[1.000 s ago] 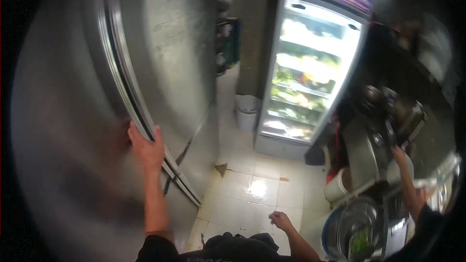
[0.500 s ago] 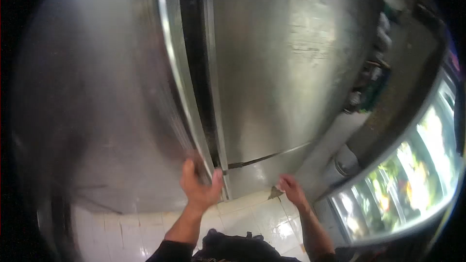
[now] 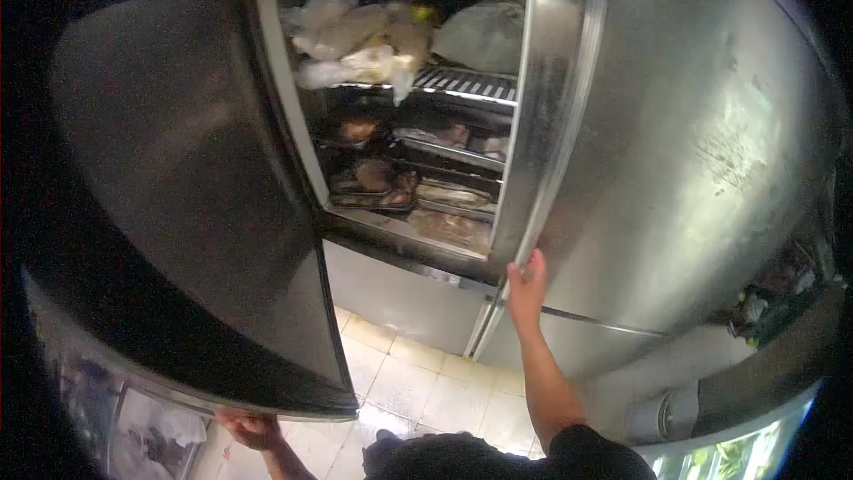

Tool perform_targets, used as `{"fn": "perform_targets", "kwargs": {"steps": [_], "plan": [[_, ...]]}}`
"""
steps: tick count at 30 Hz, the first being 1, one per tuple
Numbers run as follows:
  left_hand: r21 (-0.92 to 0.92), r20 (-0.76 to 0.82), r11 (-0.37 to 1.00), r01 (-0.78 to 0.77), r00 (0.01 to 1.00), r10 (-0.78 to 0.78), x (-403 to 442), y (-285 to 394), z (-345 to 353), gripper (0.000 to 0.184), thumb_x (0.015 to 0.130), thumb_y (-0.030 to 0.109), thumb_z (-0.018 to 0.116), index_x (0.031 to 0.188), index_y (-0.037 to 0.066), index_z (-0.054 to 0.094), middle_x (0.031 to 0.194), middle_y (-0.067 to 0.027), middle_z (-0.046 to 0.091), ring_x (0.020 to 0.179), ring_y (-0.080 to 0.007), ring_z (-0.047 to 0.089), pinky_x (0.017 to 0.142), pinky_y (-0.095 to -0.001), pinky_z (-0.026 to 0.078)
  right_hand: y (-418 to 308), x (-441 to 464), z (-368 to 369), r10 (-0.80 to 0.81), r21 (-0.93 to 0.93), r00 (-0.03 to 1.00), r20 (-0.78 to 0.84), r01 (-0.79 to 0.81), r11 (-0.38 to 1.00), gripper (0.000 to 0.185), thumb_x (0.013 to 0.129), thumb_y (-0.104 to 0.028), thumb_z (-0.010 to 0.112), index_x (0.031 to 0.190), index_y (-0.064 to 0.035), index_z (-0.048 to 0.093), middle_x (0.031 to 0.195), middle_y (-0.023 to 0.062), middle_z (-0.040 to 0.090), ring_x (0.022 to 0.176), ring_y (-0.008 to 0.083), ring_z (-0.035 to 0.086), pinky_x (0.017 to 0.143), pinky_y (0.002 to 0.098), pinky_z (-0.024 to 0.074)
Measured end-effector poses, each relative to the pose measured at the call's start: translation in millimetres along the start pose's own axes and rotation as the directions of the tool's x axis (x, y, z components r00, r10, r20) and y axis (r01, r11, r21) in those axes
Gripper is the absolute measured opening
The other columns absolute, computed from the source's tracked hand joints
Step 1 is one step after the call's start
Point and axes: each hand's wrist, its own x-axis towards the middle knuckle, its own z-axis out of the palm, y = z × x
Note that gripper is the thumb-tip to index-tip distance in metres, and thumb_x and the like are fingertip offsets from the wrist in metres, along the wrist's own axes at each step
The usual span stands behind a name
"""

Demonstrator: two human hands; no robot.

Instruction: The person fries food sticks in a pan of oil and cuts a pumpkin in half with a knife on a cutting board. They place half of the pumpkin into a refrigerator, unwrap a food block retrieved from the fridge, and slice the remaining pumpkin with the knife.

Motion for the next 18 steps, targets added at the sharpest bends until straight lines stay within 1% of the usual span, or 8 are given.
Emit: {"fn": "perform_targets", "kwargs": {"steps": [3, 5, 7, 11, 14, 15, 16, 18], "plan": [[0.697, -0.081, 0.707, -0.118, 0.967, 0.241, 19, 19, -46, 0.052, 0.093, 0.034, 0.045, 0.131, 0.002, 0.034, 0.129, -0.0155, 0.044, 0.11, -0.0255, 0.048, 0.094, -0.0397, 0.038, -53, -10, 6, -0.466, -0.19, 0.885, -0.006, 0.456, 0.869, 0.046, 0.084, -0.012, 0.058, 0.125, -0.001, 0.042, 0.129, 0.0179, 0.04, 0.121, 0.0289, 0.039, 0.093, 0.0361, 0.0407], [0.782, -0.207, 0.622, -0.033, 0.928, 0.311, 27, 26, -75, 0.054, 0.093, 0.037, 0.045, 0.13, 0.0, 0.034, 0.128, -0.0154, 0.044, 0.113, -0.0264, 0.047, 0.097, -0.0405, 0.036, -90, 8, 25, -0.651, -0.17, 0.748, 0.13, 0.664, 0.728, 0.036, 0.082, -0.007, 0.057, 0.117, -0.0027, 0.051, 0.122, 0.016, 0.048, 0.115, 0.0308, 0.046, 0.094, 0.0368, 0.0405], [0.689, -0.364, 0.723, 0.053, 0.887, 0.282, 34, 31, -100, 0.053, 0.093, 0.037, 0.044, 0.131, 0.001, 0.033, 0.129, -0.014, 0.042, 0.113, -0.0266, 0.046, 0.098, -0.0407, 0.036, -130, 32, 59, -0.754, -0.063, 0.607, 0.25, 0.788, 0.613, 0.03, 0.081, -0.007, 0.056, 0.111, -0.0026, 0.056, 0.116, 0.0151, 0.053, 0.111, 0.0312, 0.05, 0.094, 0.0373, 0.0406], [0.761, -0.323, 0.64, 0.106, 0.917, 0.233, 41, 41, -139, 0.054, 0.091, 0.033, 0.047, 0.134, 0.006, 0.03, 0.137, -0.0136, 0.036, 0.117, -0.029, 0.042, 0.1, -0.043, 0.035, -223, 103, 145, -0.766, 0.027, 0.583, 0.271, 0.79, 0.612, 0.021, 0.084, -0.008, 0.052, 0.102, -0.0014, 0.06, 0.101, 0.0156, 0.061, 0.097, 0.029, 0.058, 0.085, 0.0339, 0.0444], [0.198, -0.408, 0.974, 0.106, 0.913, -0.016, 31, 44, -171, 0.048, 0.093, 0.035, 0.037, 0.128, 0.0, 0.039, 0.128, -0.0163, 0.046, 0.112, -0.0268, 0.048, 0.095, -0.0383, 0.04, -255, 177, 208, -0.784, -0.068, 0.564, 0.259, 0.821, 0.567, 0.024, 0.085, -0.013, 0.047, 0.102, -0.0022, 0.061, 0.1, 0.0178, 0.062, 0.094, 0.0322, 0.06, 0.083, 0.0364, 0.0458], [0.63, -0.298, 0.775, 0.043, 0.936, 0.19, 25, 43, -188, 0.049, 0.094, 0.035, 0.037, 0.128, 0.0, 0.039, 0.128, -0.0172, 0.046, 0.112, -0.0269, 0.048, 0.095, -0.0382, 0.04, -261, 197, 227, -0.785, -0.101, 0.566, 0.252, 0.822, 0.561, 0.025, 0.084, -0.013, 0.047, 0.101, -0.0026, 0.062, 0.101, 0.0186, 0.062, 0.094, 0.0333, 0.06, 0.083, 0.0372, 0.046], [0.918, -0.108, 0.396, -0.032, 0.94, 0.325, 19, 42, -207, 0.049, 0.094, 0.034, 0.036, 0.127, -0.001, 0.038, 0.127, -0.018, 0.046, 0.112, -0.0269, 0.048, 0.095, -0.0381, 0.039, -266, 215, 243, -0.748, -0.146, 0.6, 0.284, 0.798, 0.584, 0.026, 0.083, -0.014, 0.046, 0.101, -0.0026, 0.062, 0.101, 0.0192, 0.062, 0.095, 0.0342, 0.06, 0.083, 0.0381, 0.0459], [0.79, -0.285, 0.611, 0.049, 0.912, 0.295, 23, 41, -179, 0.049, 0.093, 0.033, 0.04, 0.128, -0.001, 0.039, 0.129, -0.0191, 0.044, 0.114, -0.0294, 0.047, 0.097, -0.04, 0.038, -272, 243, 267, -0.663, -0.24, 0.666, 0.342, 0.744, 0.624, 0.028, 0.082, -0.017, 0.046, 0.1, -0.0027, 0.062, 0.1, 0.0203, 0.062, 0.095, 0.0359, 0.059, 0.084, 0.04, 0.0456]]}}
